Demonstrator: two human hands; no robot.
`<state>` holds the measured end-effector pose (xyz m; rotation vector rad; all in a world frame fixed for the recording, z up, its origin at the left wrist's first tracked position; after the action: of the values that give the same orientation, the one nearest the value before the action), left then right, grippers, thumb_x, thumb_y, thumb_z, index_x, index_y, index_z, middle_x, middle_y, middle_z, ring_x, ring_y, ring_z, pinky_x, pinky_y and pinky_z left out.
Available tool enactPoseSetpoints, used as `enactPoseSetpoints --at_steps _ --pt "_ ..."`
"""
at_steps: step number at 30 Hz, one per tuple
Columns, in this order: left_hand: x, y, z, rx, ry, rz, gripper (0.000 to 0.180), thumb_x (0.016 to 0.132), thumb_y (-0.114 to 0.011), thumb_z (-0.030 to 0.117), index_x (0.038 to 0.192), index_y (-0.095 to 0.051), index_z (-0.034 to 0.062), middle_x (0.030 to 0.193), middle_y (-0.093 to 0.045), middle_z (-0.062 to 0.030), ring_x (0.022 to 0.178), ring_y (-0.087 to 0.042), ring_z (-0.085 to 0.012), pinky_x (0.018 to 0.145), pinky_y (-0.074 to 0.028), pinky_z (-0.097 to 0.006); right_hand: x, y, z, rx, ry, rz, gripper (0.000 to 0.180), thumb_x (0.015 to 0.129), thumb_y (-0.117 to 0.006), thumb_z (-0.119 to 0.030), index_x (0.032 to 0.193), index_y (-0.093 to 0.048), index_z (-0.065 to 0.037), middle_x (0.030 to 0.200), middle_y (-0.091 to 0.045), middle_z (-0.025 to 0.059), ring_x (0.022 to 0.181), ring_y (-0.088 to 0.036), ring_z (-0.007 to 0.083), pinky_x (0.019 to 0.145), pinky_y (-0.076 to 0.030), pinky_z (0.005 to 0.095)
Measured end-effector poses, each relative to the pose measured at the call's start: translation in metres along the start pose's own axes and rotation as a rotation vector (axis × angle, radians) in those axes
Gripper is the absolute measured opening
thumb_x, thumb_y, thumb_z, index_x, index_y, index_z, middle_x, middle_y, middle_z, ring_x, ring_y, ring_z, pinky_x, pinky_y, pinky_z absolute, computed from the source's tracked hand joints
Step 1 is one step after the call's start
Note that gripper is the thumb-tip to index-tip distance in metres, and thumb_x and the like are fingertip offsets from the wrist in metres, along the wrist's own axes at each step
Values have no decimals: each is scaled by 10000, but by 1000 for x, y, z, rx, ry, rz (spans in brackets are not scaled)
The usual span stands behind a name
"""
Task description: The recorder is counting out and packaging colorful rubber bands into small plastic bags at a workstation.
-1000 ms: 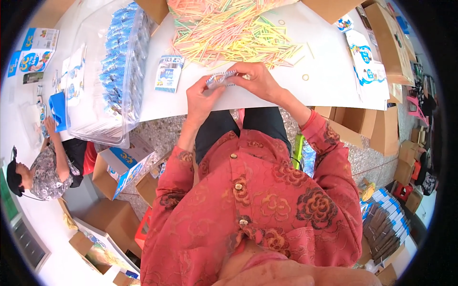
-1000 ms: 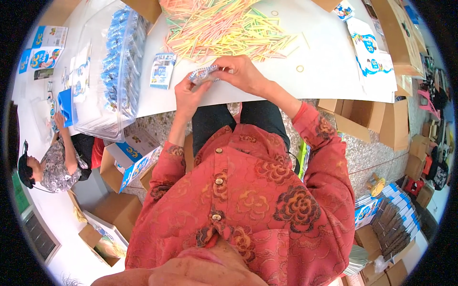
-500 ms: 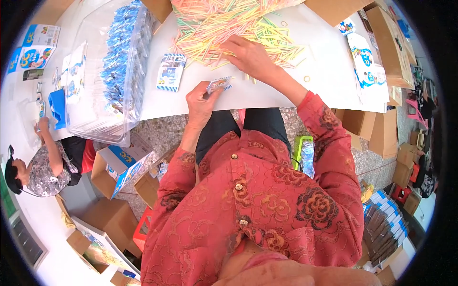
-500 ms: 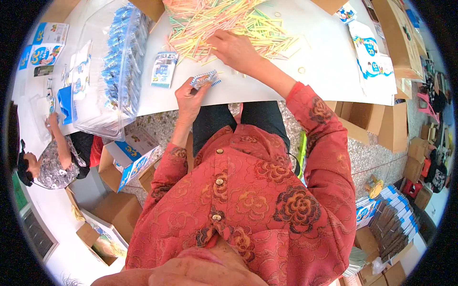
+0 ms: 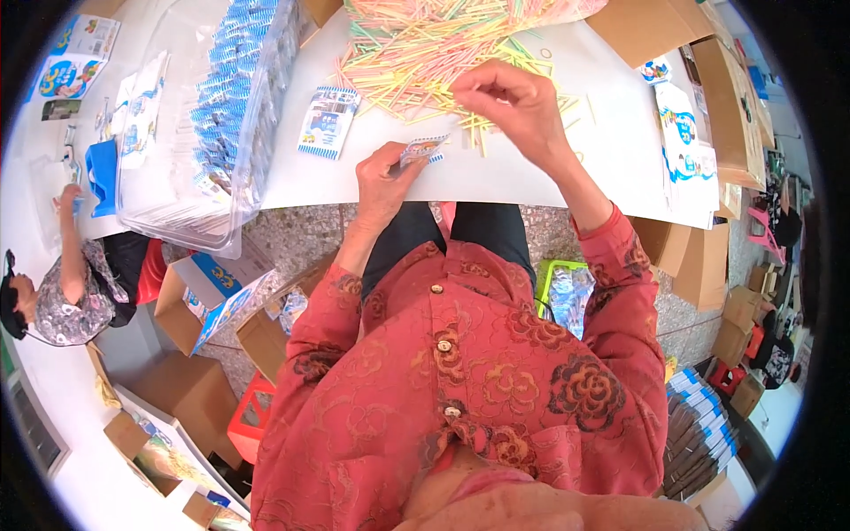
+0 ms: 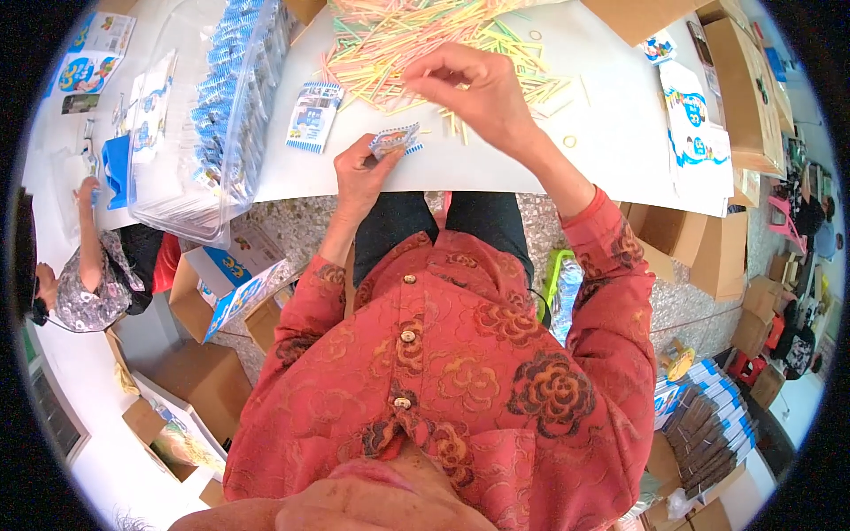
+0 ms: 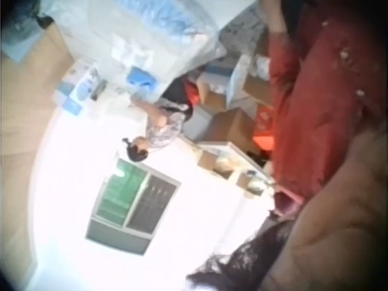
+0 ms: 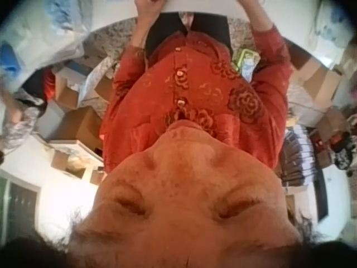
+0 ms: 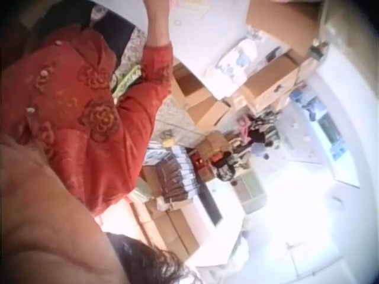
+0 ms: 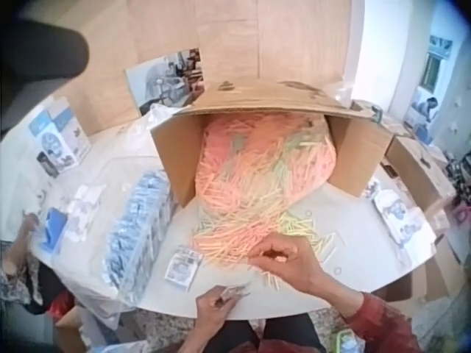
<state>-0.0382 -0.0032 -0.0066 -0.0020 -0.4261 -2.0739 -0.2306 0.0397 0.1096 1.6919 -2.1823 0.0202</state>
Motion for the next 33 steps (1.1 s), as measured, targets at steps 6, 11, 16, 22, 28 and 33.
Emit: enactPoseSetpoints --at_steps 6,11,16,22,28,33 --pt "0 -4 4 -51 20 -26 133 796 -715 27 911 -665 -15 757 -612 10 691 -500 -45 610 -445 -227 -15 -24 -2 -100 39 -166 90 802 -684 -12 892 -685 -1 865 -666 62 778 -612 113 668 -488 244" --pt "1 -3 5 7 -53 -18 131 788 -705 9 909 -662 -14 757 -620 4 685 -511 -51 609 -446 -227 -23 -33 10 -350 240 -152 115 771 -719 -62 884 -704 -42 875 -661 78 792 -616 213 684 -499 305" --pt "2 0 4 10 -31 9 146 737 -713 1 876 -668 6 803 -662 -80 690 -625 -162 642 -499 -271 -26 -39 11 -593 422 -202 183 800 -688 -109 977 -701 -68 1129 -619 98 989 -591 295 811 -491 376" --pt "1 -4 13 -163 23 -14 210 755 -683 -33 962 -660 -2 864 -669 -61 776 -605 -115 702 -483 -248 -33 -35 17 -492 88 -345 278 949 -506 -224 1142 -637 -73 1236 -565 150 1106 -547 349 953 -431 403" --pt "1 65 103 -73 -52 62 240 760 -729 67 973 -653 -12 845 -681 -65 741 -615 -108 662 -481 -256 -24 -15 10 -160 20 -195 303 971 -463 -172 1204 -566 -8 1209 -571 166 1110 -558 299 936 -430 343" --pt "14 198 138 323 -83 303 181 780 -723 85 934 -658 16 800 -667 -16 682 -561 -52 620 -449 -213 -42 -20 33 -341 39 -225 220 926 -545 -94 1110 -618 3 1060 -636 153 958 -623 253 846 -476 315"
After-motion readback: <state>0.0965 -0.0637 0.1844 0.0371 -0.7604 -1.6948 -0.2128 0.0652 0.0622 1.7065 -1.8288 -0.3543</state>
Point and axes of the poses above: each hand's wrist, its own x-axis towards the middle knuckle, its own y-axis out of the back of the hand, z = x × y, the point moved 4 cm from there along x, towards the middle knuckle
